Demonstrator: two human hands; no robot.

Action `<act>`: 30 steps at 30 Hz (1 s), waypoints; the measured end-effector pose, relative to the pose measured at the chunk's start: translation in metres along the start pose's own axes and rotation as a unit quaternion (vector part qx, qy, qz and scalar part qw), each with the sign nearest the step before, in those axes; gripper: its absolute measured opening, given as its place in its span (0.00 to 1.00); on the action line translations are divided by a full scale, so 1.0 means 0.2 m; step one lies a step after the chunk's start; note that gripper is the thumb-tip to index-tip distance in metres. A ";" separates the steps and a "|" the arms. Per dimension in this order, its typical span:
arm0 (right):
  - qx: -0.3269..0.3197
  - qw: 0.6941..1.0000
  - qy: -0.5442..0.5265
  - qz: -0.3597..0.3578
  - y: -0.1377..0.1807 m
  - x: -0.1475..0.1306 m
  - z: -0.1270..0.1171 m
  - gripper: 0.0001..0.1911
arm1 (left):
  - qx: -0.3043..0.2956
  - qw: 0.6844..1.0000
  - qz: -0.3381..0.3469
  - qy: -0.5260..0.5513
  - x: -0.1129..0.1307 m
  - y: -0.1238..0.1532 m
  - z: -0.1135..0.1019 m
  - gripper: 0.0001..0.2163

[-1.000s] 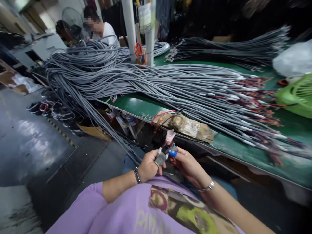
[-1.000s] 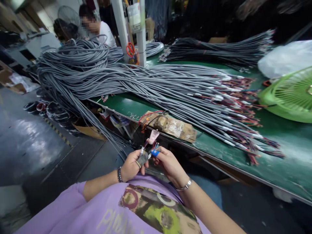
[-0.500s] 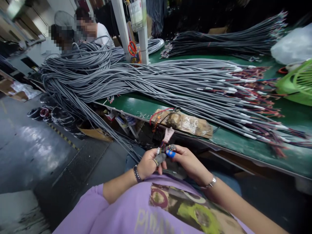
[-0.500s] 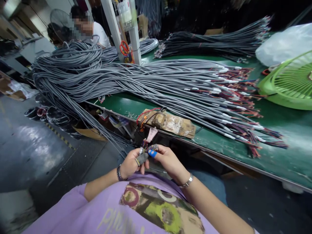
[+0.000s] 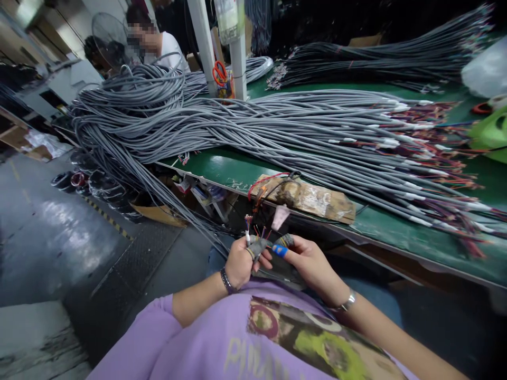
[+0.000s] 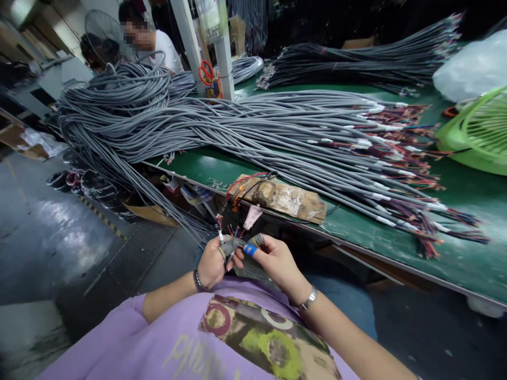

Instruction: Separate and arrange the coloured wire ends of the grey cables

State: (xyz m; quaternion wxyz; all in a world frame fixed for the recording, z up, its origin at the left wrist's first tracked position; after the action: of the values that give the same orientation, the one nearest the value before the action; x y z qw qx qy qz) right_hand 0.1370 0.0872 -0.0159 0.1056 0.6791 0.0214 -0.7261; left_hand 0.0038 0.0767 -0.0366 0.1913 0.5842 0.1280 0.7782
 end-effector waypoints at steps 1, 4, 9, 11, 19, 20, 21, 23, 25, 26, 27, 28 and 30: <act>-0.008 1.000 0.001 -0.002 0.00 0.01 0.00 0.15 | 0.004 1.000 -0.003 0.009 0.00 0.00 0.00 0.17; -0.013 1.000 -0.010 0.006 0.00 0.02 0.00 0.14 | 0.005 1.000 -0.015 0.011 0.00 0.01 0.00 0.17; -0.007 0.996 -0.067 0.056 -0.01 0.04 -0.01 0.17 | -0.010 1.000 -0.026 -0.006 0.00 0.02 0.01 0.16; -0.019 0.993 -0.096 0.073 -0.01 0.04 0.01 0.18 | -0.018 0.999 -0.029 -0.011 0.00 0.02 0.02 0.16; -0.039 0.970 -0.206 0.124 -0.03 0.04 0.03 0.18 | -0.071 0.993 -0.038 -0.086 -0.01 0.04 0.06 0.19; -0.050 0.969 -0.207 0.124 -0.03 0.04 0.04 0.19 | -0.079 0.991 -0.034 -0.099 -0.01 0.05 0.06 0.19; -0.061 0.970 -0.202 0.121 -0.03 0.03 0.05 0.20 | -0.085 0.990 -0.027 -0.112 -0.01 0.05 0.07 0.19; -0.068 0.975 -0.185 0.107 -0.03 0.02 0.06 0.22 | -0.095 0.985 -0.013 -0.141 0.00 0.05 0.07 0.20; -0.053 0.980 -0.171 0.086 -0.03 0.02 0.05 0.21 | -0.102 0.981 -0.008 -0.163 0.00 0.06 0.08 0.20; -0.042 0.982 -0.164 0.078 -0.03 0.02 0.04 0.21 | -0.105 0.980 -0.007 -0.169 0.00 0.06 0.08 0.20; -0.034 0.984 -0.157 0.073 -0.03 0.03 0.03 0.20 | -0.106 0.979 -0.008 -0.172 0.00 0.06 0.08 0.21; -0.027 0.986 -0.149 0.072 -0.04 0.03 0.03 0.19 | -0.108 0.979 -0.009 -0.174 0.00 0.06 0.08 0.21; -0.016 0.988 -0.135 0.073 -0.04 0.05 0.02 0.18 | -0.108 0.979 -0.008 -0.173 0.00 0.06 0.08 0.21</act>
State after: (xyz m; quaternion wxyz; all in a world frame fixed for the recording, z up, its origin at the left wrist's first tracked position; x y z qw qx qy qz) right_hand 0.1315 0.0923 -0.0260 0.1706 0.5729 -0.0310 -0.8011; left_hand 0.0165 0.0664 -0.0269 0.2790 0.6850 0.0128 0.6729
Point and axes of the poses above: each hand's wrist, its own y-axis away from the middle knuckle, its own z-axis out of the palm, x = y × z, the point moved 8 cm from there along -y, towards the middle knuckle, and after that the axes turned 4 degrees about -z, right-handed, at the moved point
